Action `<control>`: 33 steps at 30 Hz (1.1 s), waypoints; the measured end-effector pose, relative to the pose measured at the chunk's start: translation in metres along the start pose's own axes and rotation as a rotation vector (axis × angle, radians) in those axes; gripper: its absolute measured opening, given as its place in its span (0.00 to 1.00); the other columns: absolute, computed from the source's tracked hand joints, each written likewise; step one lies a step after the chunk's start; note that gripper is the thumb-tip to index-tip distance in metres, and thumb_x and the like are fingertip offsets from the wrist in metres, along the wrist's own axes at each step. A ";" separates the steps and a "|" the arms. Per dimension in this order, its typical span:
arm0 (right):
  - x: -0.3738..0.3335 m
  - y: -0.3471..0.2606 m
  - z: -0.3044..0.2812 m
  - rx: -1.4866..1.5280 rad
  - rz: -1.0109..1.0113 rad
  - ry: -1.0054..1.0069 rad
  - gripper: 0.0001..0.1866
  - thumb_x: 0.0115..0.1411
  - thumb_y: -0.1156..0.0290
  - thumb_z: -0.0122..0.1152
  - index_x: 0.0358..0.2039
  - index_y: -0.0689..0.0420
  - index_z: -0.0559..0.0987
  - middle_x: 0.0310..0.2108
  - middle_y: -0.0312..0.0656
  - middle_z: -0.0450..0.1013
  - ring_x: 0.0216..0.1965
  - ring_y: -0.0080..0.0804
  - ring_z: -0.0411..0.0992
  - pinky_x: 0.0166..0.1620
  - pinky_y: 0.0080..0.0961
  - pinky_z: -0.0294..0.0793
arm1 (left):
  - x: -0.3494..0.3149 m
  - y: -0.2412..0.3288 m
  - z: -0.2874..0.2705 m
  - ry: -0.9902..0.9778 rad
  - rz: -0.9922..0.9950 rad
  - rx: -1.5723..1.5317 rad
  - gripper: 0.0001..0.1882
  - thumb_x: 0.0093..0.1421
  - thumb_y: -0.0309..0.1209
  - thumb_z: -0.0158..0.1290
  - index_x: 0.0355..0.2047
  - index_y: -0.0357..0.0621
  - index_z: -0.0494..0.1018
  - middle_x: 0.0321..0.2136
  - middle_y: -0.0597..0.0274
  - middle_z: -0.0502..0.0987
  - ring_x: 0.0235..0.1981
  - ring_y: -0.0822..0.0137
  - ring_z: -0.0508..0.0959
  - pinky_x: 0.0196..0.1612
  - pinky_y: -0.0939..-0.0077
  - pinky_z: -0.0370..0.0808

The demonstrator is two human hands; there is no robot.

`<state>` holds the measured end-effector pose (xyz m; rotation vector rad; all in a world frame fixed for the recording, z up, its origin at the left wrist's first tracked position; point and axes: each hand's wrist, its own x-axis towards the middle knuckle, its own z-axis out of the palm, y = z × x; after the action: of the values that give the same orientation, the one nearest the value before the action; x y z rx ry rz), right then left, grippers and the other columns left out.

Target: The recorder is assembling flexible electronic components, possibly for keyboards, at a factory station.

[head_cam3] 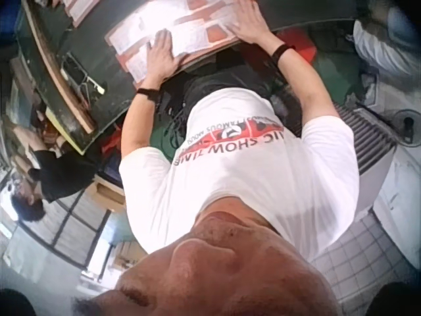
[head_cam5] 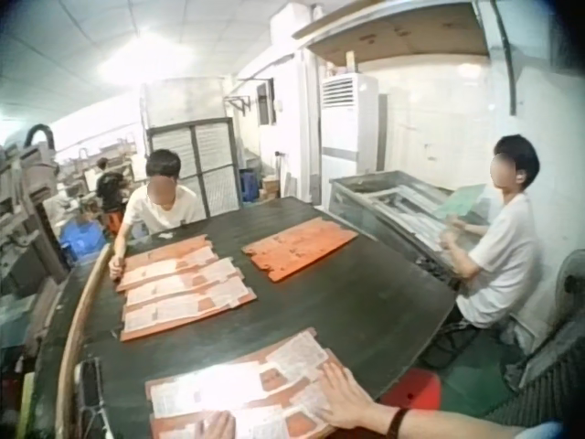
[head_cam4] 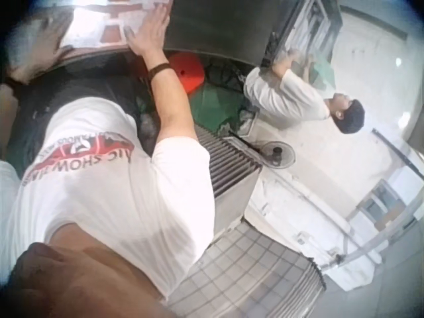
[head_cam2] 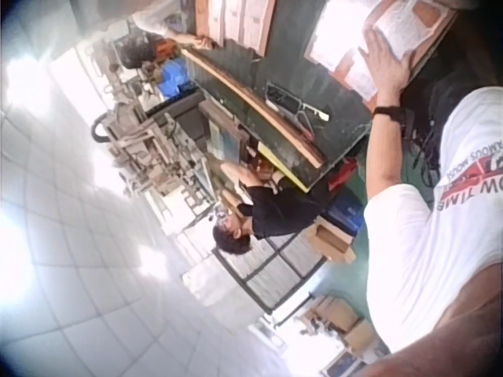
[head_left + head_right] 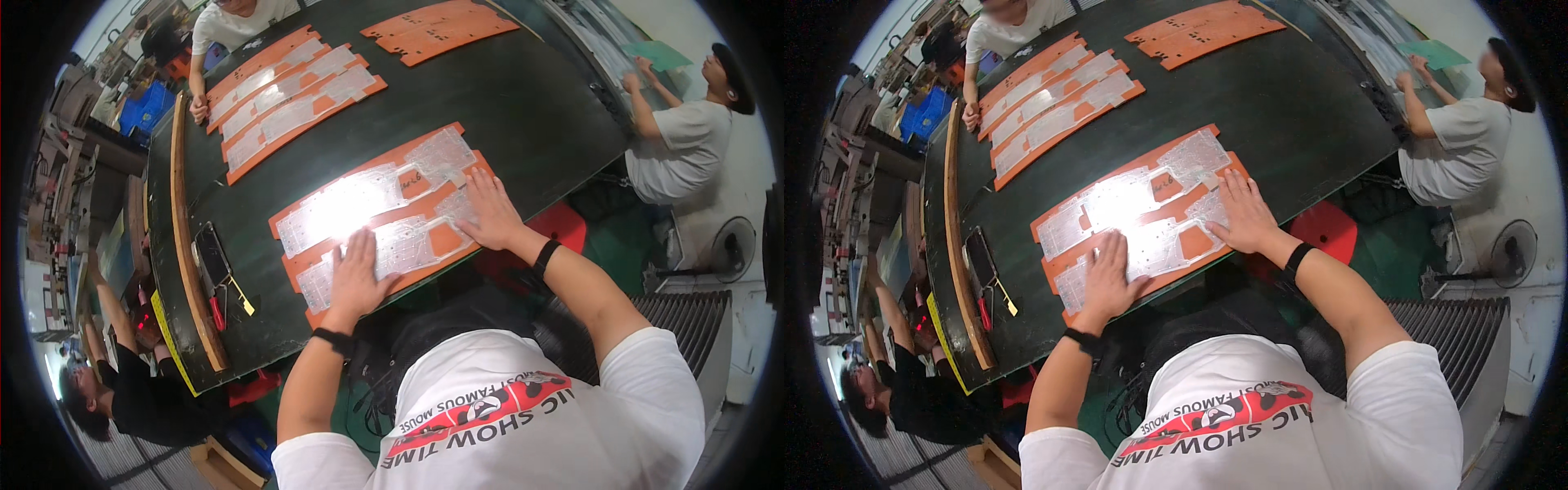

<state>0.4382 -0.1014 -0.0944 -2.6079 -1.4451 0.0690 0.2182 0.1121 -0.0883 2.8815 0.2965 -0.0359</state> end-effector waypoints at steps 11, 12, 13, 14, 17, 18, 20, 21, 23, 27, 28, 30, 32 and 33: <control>0.032 -0.030 -0.020 0.120 0.163 -0.023 0.37 0.56 0.50 0.51 0.58 0.64 0.61 0.61 0.58 0.51 0.63 0.52 0.46 0.60 0.58 0.40 | -0.040 -0.022 -0.005 0.056 -0.335 0.095 0.38 0.57 0.48 0.47 0.59 0.32 0.54 0.63 0.41 0.50 0.65 0.48 0.47 0.62 0.49 0.44; 0.037 -0.047 -0.003 0.037 0.071 0.062 0.36 0.56 0.50 0.52 0.58 0.63 0.61 0.60 0.57 0.53 0.63 0.52 0.47 0.59 0.59 0.41 | -0.032 -0.017 0.000 0.125 -0.289 0.018 0.40 0.55 0.49 0.49 0.59 0.32 0.54 0.61 0.40 0.52 0.63 0.45 0.51 0.62 0.46 0.44; 0.040 -0.063 0.000 0.095 -0.029 0.059 0.36 0.56 0.50 0.52 0.58 0.63 0.61 0.60 0.57 0.53 0.63 0.52 0.46 0.59 0.58 0.41 | -0.017 -0.006 0.000 0.126 -0.278 0.009 0.40 0.55 0.49 0.49 0.59 0.32 0.54 0.61 0.40 0.52 0.63 0.45 0.51 0.62 0.46 0.44; 0.040 -0.079 0.002 0.158 -0.135 0.056 0.37 0.56 0.50 0.52 0.58 0.63 0.61 0.60 0.56 0.53 0.63 0.52 0.46 0.59 0.58 0.41 | -0.003 0.008 -0.003 0.105 -0.206 -0.034 0.40 0.55 0.48 0.49 0.59 0.32 0.53 0.62 0.41 0.51 0.64 0.45 0.50 0.62 0.46 0.43; 0.022 -0.088 0.018 0.142 -0.359 0.030 0.38 0.56 0.49 0.51 0.59 0.64 0.60 0.62 0.57 0.50 0.64 0.53 0.44 0.63 0.53 0.39 | 0.013 0.021 0.006 0.068 -0.094 -0.063 0.41 0.55 0.50 0.49 0.60 0.33 0.53 0.63 0.43 0.50 0.64 0.47 0.49 0.63 0.45 0.43; 0.021 -0.080 0.017 0.142 -0.356 0.026 0.38 0.56 0.49 0.51 0.59 0.64 0.60 0.62 0.57 0.50 0.64 0.53 0.44 0.63 0.53 0.39 | 0.014 0.023 0.008 0.042 -0.096 -0.036 0.41 0.55 0.50 0.49 0.60 0.33 0.52 0.63 0.44 0.50 0.65 0.48 0.49 0.63 0.46 0.43; 0.020 -0.060 0.014 0.090 -0.047 -0.023 0.41 0.56 0.46 0.49 0.59 0.67 0.57 0.62 0.59 0.49 0.65 0.54 0.42 0.63 0.52 0.38 | 0.016 0.026 0.008 0.027 -0.081 0.003 0.43 0.55 0.52 0.48 0.61 0.33 0.52 0.63 0.45 0.51 0.65 0.49 0.49 0.63 0.46 0.44; 0.019 -0.051 0.015 0.095 -0.039 -0.028 0.41 0.56 0.46 0.49 0.59 0.67 0.57 0.62 0.59 0.49 0.65 0.54 0.42 0.63 0.52 0.38 | 0.016 0.027 0.008 0.018 -0.076 0.001 0.43 0.55 0.52 0.48 0.61 0.33 0.52 0.63 0.45 0.51 0.65 0.49 0.49 0.63 0.46 0.44; 0.022 -0.033 0.015 0.035 0.083 0.119 0.44 0.56 0.45 0.49 0.60 0.70 0.55 0.62 0.61 0.47 0.65 0.55 0.42 0.63 0.54 0.40 | 0.016 0.025 0.005 0.028 -0.082 0.024 0.42 0.55 0.51 0.48 0.61 0.32 0.52 0.63 0.45 0.51 0.65 0.49 0.48 0.62 0.45 0.44; 0.031 -0.004 0.005 -0.048 0.348 0.092 0.45 0.53 0.45 0.51 0.58 0.71 0.55 0.61 0.61 0.49 0.62 0.54 0.47 0.60 0.56 0.45 | 0.012 0.020 0.003 0.002 -0.128 -0.008 0.42 0.56 0.51 0.47 0.61 0.32 0.52 0.63 0.43 0.51 0.65 0.48 0.47 0.62 0.46 0.43; 0.027 0.013 0.007 -0.068 0.381 0.161 0.44 0.52 0.45 0.52 0.57 0.70 0.57 0.60 0.60 0.51 0.61 0.53 0.49 0.58 0.54 0.49 | 0.013 0.018 0.007 0.011 -0.096 -0.036 0.42 0.56 0.52 0.47 0.60 0.32 0.52 0.62 0.42 0.51 0.65 0.47 0.47 0.62 0.46 0.43; 0.028 0.034 0.001 -0.053 0.512 0.124 0.43 0.54 0.45 0.50 0.56 0.70 0.57 0.59 0.59 0.51 0.61 0.53 0.49 0.57 0.54 0.49 | 0.013 0.011 0.009 0.027 -0.060 -0.093 0.42 0.55 0.51 0.49 0.60 0.31 0.53 0.62 0.40 0.51 0.65 0.47 0.47 0.62 0.45 0.43; 0.027 0.064 0.015 -0.123 0.615 0.158 0.40 0.57 0.44 0.46 0.55 0.70 0.58 0.60 0.59 0.51 0.62 0.52 0.49 0.59 0.53 0.49 | 0.023 0.009 -0.013 0.022 -0.113 -0.091 0.42 0.55 0.50 0.49 0.60 0.31 0.53 0.62 0.40 0.50 0.65 0.47 0.47 0.62 0.45 0.43; 0.036 0.056 0.006 -0.118 0.597 0.158 0.40 0.57 0.44 0.46 0.55 0.70 0.58 0.60 0.59 0.51 0.62 0.52 0.49 0.59 0.53 0.49 | 0.026 0.006 -0.021 -0.001 -0.140 -0.100 0.41 0.55 0.49 0.50 0.60 0.31 0.53 0.62 0.39 0.50 0.65 0.47 0.47 0.63 0.45 0.42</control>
<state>0.5034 -0.0997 -0.1085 -2.9651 -0.6030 -0.1526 0.2446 0.1166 -0.0675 2.7574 0.4859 -0.0463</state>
